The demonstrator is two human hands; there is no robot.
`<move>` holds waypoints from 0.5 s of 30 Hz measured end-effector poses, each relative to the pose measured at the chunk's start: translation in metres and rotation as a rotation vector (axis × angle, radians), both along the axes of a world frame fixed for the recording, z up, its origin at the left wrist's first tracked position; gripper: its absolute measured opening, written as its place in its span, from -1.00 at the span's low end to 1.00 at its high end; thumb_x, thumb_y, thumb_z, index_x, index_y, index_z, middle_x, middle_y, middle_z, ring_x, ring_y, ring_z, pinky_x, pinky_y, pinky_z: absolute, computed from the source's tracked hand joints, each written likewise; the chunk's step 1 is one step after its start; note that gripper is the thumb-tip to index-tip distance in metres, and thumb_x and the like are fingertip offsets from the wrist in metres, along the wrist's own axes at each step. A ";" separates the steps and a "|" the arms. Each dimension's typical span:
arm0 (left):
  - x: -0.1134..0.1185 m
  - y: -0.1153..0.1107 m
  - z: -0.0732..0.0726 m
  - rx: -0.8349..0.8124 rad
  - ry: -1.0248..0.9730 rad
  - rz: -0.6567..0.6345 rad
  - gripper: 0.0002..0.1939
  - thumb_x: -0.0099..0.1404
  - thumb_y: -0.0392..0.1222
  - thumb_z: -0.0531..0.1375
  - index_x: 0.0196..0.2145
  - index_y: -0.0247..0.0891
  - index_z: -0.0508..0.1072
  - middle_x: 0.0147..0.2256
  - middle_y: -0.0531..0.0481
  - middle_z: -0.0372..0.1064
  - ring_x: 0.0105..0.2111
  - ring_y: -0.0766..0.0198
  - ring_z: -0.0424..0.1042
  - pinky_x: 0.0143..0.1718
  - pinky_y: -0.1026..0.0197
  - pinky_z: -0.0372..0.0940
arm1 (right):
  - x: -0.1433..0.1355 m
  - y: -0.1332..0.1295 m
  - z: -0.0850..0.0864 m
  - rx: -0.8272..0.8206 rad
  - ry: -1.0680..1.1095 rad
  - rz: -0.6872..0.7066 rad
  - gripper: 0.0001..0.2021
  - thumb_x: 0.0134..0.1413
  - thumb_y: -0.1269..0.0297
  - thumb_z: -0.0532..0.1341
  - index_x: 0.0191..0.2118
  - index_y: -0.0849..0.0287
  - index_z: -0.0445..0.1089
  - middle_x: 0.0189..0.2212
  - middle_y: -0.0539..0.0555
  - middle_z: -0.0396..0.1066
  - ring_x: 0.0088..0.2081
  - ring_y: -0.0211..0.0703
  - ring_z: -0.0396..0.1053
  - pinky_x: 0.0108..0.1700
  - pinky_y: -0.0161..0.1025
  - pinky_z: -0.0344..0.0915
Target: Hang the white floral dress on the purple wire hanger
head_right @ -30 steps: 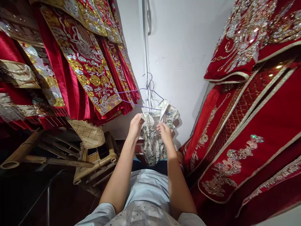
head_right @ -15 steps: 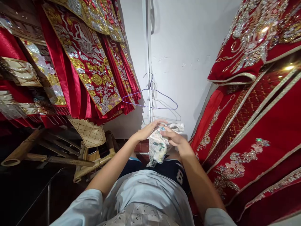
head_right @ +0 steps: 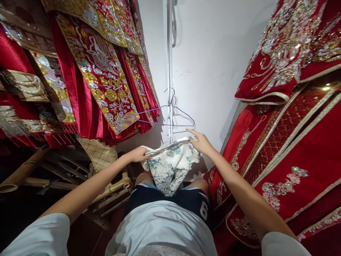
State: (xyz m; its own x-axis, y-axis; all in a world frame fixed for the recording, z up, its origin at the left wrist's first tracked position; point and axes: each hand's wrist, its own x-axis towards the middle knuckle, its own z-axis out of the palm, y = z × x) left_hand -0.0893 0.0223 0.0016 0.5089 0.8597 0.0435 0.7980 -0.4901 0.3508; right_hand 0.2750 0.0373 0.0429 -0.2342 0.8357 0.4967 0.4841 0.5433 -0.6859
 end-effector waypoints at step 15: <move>-0.047 0.001 0.059 0.340 -0.067 0.171 -0.56 0.27 0.09 0.11 -0.62 -0.26 0.40 -0.09 -0.32 0.48 -0.10 -0.10 0.44 0.03 -0.02 0.26 | -0.088 0.073 -0.004 -0.068 0.066 -0.123 -0.86 -0.09 0.25 0.05 -0.55 0.13 0.25 -0.60 -0.03 0.30 -0.44 -0.16 0.24 -0.36 -0.28 0.16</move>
